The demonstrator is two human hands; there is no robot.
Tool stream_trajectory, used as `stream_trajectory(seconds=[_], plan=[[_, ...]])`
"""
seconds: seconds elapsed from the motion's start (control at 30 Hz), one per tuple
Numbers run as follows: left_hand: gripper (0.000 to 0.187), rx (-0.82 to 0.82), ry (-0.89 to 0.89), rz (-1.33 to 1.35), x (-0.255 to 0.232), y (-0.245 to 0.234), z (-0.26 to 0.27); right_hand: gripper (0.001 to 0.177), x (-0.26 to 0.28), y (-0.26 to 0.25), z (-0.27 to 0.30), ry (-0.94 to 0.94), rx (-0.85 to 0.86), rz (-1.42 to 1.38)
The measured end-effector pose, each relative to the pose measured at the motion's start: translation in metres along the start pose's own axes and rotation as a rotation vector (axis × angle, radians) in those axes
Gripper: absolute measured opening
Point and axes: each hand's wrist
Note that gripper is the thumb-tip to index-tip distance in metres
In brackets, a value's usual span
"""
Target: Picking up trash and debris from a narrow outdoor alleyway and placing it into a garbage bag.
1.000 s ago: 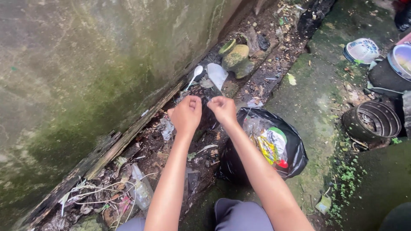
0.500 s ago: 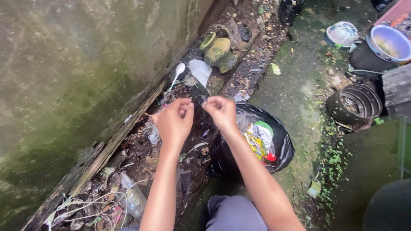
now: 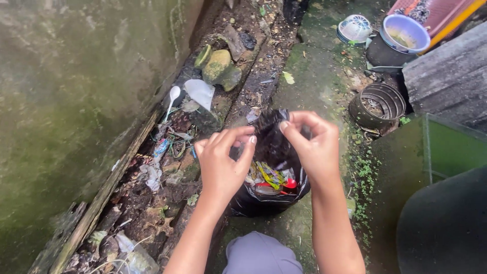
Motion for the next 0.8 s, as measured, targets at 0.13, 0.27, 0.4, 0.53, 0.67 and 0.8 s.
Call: stream_trajectory(seconds=[0.13,0.27,0.4,0.53,0.67,0.8], plan=[[0.016,0.058,-0.031,-0.043,0.017,0.019,0.005,0.005,-0.028,-0.016,0.013,0.042,-0.031,0.046],[0.016,0.205,-0.308,-0.154,0.057,0.039,0.012,0.007,-0.076,-0.004,0.029,0.0,0.013,0.203],[0.026,0.311,-0.481,-0.425,0.123,0.075,0.023,0.005,-0.099,0.013,0.057,-0.051,0.163,0.656],[0.035,0.394,-0.561,-0.471,0.122,0.083,0.03,0.004,-0.129,0.032,0.077,-0.169,0.294,0.969],[0.018,0.425,-0.547,-0.601,0.151,0.102,0.036,0.007,-0.148,0.041,0.083,-0.351,0.376,1.023],[0.011,0.369,-0.563,-0.447,0.145,0.089,0.04,0.009,-0.135,0.048,0.088,-0.366,0.495,0.946]])
Point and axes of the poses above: each hand's wrist, its own z-axis away from the middle knuckle, its own y-axis out of the palm, x = y × z, and after that the axes turned 9 degrees about x, right-handed
